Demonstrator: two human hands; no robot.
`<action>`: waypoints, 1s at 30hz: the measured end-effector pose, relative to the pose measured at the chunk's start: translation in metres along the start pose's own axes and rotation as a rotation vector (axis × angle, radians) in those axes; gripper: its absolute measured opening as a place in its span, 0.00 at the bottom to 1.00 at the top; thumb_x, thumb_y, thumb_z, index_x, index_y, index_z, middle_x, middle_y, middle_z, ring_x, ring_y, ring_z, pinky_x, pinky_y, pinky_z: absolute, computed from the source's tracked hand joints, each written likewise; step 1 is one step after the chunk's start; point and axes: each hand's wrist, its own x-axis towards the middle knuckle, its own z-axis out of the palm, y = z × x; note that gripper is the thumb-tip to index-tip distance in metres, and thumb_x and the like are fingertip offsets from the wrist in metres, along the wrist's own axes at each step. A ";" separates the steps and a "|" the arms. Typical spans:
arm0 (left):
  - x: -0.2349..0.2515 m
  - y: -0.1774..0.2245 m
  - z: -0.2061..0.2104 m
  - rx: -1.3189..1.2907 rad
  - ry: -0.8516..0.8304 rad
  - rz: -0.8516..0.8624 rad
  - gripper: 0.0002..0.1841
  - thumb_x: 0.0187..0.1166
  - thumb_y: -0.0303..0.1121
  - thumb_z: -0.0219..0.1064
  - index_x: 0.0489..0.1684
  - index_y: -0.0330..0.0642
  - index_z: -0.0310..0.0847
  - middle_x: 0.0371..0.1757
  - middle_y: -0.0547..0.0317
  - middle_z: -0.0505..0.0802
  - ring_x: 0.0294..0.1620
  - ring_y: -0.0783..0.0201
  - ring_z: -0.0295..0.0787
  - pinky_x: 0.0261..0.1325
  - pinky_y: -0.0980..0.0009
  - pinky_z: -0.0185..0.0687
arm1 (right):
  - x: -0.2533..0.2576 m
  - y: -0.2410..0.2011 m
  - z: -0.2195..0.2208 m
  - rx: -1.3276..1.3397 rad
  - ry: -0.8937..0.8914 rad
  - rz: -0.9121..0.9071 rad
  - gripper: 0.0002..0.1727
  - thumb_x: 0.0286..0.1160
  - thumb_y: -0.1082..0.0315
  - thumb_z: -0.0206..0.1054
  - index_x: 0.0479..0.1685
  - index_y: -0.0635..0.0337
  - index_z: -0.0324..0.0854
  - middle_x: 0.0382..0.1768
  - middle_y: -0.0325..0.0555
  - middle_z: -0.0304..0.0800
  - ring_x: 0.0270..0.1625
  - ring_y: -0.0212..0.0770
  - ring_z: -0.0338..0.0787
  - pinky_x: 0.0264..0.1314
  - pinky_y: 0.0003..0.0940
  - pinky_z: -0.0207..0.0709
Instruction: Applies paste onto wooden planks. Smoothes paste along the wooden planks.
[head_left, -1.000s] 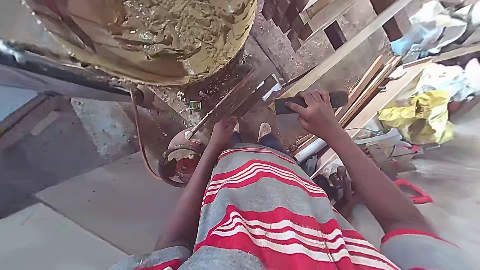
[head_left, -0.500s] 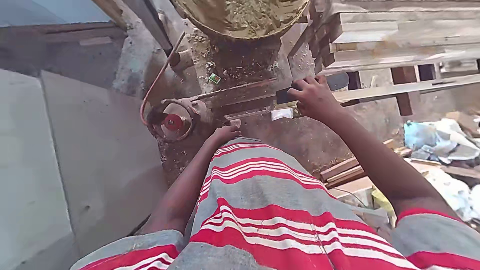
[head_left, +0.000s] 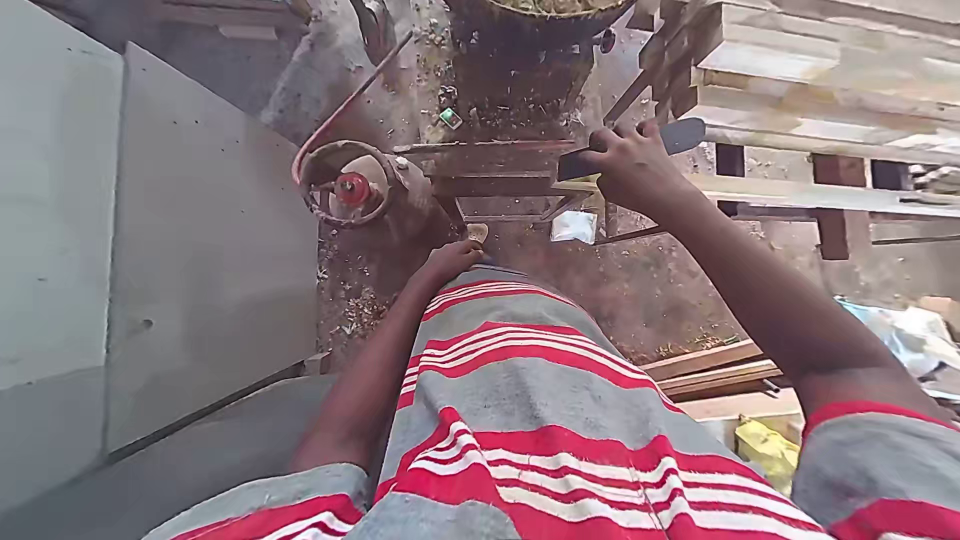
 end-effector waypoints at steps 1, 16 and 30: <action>-0.001 0.000 0.002 -0.012 0.011 0.003 0.23 0.95 0.49 0.48 0.73 0.47 0.81 0.65 0.41 0.90 0.71 0.37 0.83 0.72 0.24 0.63 | 0.001 0.000 0.000 -0.013 0.007 -0.004 0.24 0.69 0.78 0.64 0.63 0.50 0.87 0.66 0.61 0.84 0.68 0.70 0.82 0.65 0.76 0.65; -0.003 -0.005 0.014 -0.007 0.041 0.015 0.24 0.95 0.48 0.47 0.75 0.46 0.79 0.67 0.41 0.89 0.74 0.37 0.82 0.73 0.25 0.63 | -0.011 0.012 0.014 -0.007 0.066 0.007 0.24 0.69 0.78 0.63 0.63 0.46 0.88 0.66 0.62 0.84 0.69 0.71 0.81 0.66 0.76 0.64; -0.003 -0.012 0.009 -0.018 0.048 0.048 0.23 0.95 0.46 0.46 0.74 0.44 0.80 0.67 0.40 0.89 0.72 0.38 0.83 0.72 0.26 0.65 | -0.027 0.023 0.017 -0.006 0.051 0.037 0.24 0.67 0.80 0.63 0.61 0.48 0.87 0.66 0.64 0.83 0.70 0.73 0.78 0.66 0.76 0.63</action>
